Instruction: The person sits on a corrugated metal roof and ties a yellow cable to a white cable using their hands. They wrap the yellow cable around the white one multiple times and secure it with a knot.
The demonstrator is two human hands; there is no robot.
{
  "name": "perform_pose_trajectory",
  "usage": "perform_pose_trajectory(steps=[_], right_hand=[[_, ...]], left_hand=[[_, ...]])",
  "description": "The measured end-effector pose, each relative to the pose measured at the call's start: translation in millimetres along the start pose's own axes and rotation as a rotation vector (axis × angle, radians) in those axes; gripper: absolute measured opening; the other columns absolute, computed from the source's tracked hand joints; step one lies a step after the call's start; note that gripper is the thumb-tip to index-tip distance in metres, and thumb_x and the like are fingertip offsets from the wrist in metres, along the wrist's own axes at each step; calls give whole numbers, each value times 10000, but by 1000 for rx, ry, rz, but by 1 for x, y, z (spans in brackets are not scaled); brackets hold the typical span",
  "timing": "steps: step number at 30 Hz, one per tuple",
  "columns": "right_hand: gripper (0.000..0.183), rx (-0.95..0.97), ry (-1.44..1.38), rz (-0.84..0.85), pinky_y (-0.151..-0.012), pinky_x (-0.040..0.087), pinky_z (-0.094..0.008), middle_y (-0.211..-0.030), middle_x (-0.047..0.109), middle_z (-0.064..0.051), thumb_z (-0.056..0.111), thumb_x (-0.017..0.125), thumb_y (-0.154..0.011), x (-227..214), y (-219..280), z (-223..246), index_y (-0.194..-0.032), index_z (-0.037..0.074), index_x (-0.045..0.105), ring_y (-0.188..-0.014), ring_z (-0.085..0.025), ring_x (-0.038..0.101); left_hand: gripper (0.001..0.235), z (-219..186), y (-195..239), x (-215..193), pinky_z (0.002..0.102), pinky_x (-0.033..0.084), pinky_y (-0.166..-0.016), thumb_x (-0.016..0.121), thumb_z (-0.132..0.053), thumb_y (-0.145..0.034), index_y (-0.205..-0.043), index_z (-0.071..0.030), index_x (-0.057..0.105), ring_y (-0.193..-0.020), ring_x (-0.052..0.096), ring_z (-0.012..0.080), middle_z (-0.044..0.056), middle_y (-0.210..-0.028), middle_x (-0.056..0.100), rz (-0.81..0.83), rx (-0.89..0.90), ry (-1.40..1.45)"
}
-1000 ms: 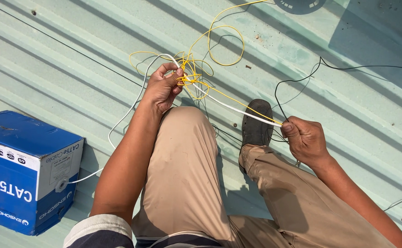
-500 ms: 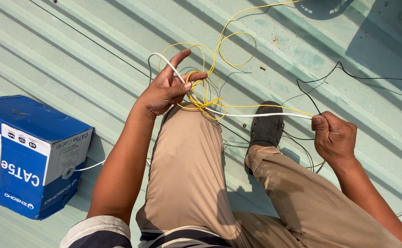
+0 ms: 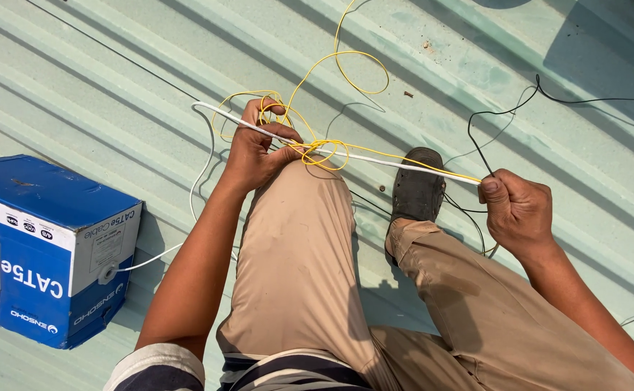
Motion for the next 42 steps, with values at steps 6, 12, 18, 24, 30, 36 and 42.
perform_pose_trajectory(steps=[6, 12, 18, 24, 30, 36, 42], right_hand=[[430, -9, 52, -7, -471, 290, -305, -520, 452, -9, 211, 557, -1119, 4, -1, -10, -737, 21, 606, -450, -131, 343], [426, -13, 16, 87, -467, 293, -295, -498, 471, 3, 259, 578, -1054, 19, -1, 5, -694, 33, 600, -440, -128, 341], [397, -63, 287, 52, -495, 338, -337, -546, 531, -17, 249, 633, -1092, 17, -10, -2, -755, 38, 638, -453, -176, 413], [429, -1, 356, 45, -476, 319, -341, -560, 546, -30, 259, 617, -1160, 10, -15, -47, -798, 33, 657, -444, -175, 410], [465, -52, 632, -64, -535, 331, -322, -616, 527, -17, 187, 727, -1325, -40, -5, -88, -881, 52, 694, -502, -163, 435], [480, 113, 248, -207, -625, 313, -326, -756, 433, -84, 71, 533, -1479, -91, 26, -135, -1038, -106, 605, -658, -157, 343], [487, -51, 131, -147, -615, 329, -346, -691, 480, -133, 113, 531, -1282, -79, 19, -58, -852, -112, 574, -586, -190, 347]], left_hand=[[155, -3, 10, -12, 357, 538, -990, 754, -171, -943, -1059, -69, 745, -1205, 580, 239, 147, -1473, 499, -125, -16, 411], [172, -21, 24, -47, 248, 376, -602, 692, -174, -1020, -1011, -25, 776, -725, 451, 107, 45, -937, 591, -569, 12, -107], [289, -23, 44, -111, 355, 441, -957, 620, -220, -1073, -868, -36, 707, -1098, 464, 214, 65, -1151, 427, -858, 64, -444], [308, 38, 40, -135, 173, 464, -552, 483, -251, -1109, -978, -50, 677, -626, 531, 58, 68, -1008, 631, -431, 87, 1482], [541, 30, 51, -210, 269, 345, -530, 1084, -237, -862, -773, -77, 575, -628, 337, 116, 60, -849, 576, -595, 229, -473], [452, 110, 104, -331, 252, 422, -511, 844, -120, -1195, -803, -86, 622, -540, 442, 118, 27, -668, 584, -870, 135, -873], [180, 132, 63, -230, 455, 517, -823, 796, -205, -1013, -1089, -42, 782, -919, 696, 267, 117, -1001, 751, -327, -421, -923]])
Point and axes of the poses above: each hand's wrist, its own y-axis away from the middle knuckle, its own x-axis out of the palm, z = x × y, the point moved 9 cm from there along -y, towards the middle knuckle
